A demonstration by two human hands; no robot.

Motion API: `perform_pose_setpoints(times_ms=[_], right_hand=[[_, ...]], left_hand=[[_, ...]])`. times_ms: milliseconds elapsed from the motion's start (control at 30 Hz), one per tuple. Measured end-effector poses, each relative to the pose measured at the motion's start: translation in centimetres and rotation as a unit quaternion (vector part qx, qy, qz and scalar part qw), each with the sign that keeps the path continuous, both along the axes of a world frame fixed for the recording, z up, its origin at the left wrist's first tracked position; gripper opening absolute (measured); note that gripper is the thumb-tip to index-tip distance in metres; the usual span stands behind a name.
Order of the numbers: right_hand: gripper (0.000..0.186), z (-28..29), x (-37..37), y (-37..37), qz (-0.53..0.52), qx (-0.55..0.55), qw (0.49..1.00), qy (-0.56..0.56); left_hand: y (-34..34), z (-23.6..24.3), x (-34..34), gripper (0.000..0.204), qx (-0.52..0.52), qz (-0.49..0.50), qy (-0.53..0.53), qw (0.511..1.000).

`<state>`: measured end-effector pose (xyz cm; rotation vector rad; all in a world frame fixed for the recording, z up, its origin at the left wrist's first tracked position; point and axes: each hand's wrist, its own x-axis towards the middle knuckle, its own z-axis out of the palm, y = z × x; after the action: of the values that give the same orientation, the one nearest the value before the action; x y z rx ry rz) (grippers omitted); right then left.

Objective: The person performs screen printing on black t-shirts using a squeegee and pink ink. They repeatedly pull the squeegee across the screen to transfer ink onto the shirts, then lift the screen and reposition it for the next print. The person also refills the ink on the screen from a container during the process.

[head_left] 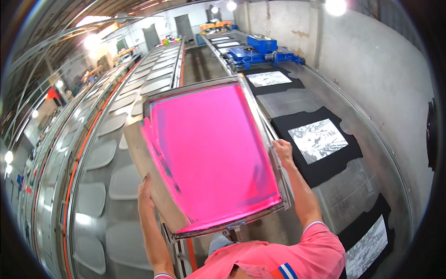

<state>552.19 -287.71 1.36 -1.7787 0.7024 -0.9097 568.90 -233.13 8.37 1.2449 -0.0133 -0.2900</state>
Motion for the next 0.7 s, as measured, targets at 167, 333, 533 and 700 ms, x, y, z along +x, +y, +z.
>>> perform_pose_setpoints(times_ms=[167,333,533,700], right_hand=[[0.039,0.6,1.5,1.4,-0.023,-0.007,0.997,0.075],[0.037,2.2,15.5,-7.3,-0.044,0.01,0.996,0.075],[0.034,3.8,38.3,-13.8,-0.008,0.0,0.998,0.068],[0.035,4.0,58.7,-18.5,0.079,-0.034,0.995,0.057]], left_hand=[[-0.5,-1.3,2.0,0.062,-0.014,0.018,0.007,1.0],[-10.0,-0.4,16.7,0.068,0.017,0.015,0.027,0.999],[-15.2,-1.6,35.2,0.067,0.047,0.071,-0.032,0.996],[-19.1,-0.2,46.8,0.063,0.047,0.12,-0.024,0.991]])
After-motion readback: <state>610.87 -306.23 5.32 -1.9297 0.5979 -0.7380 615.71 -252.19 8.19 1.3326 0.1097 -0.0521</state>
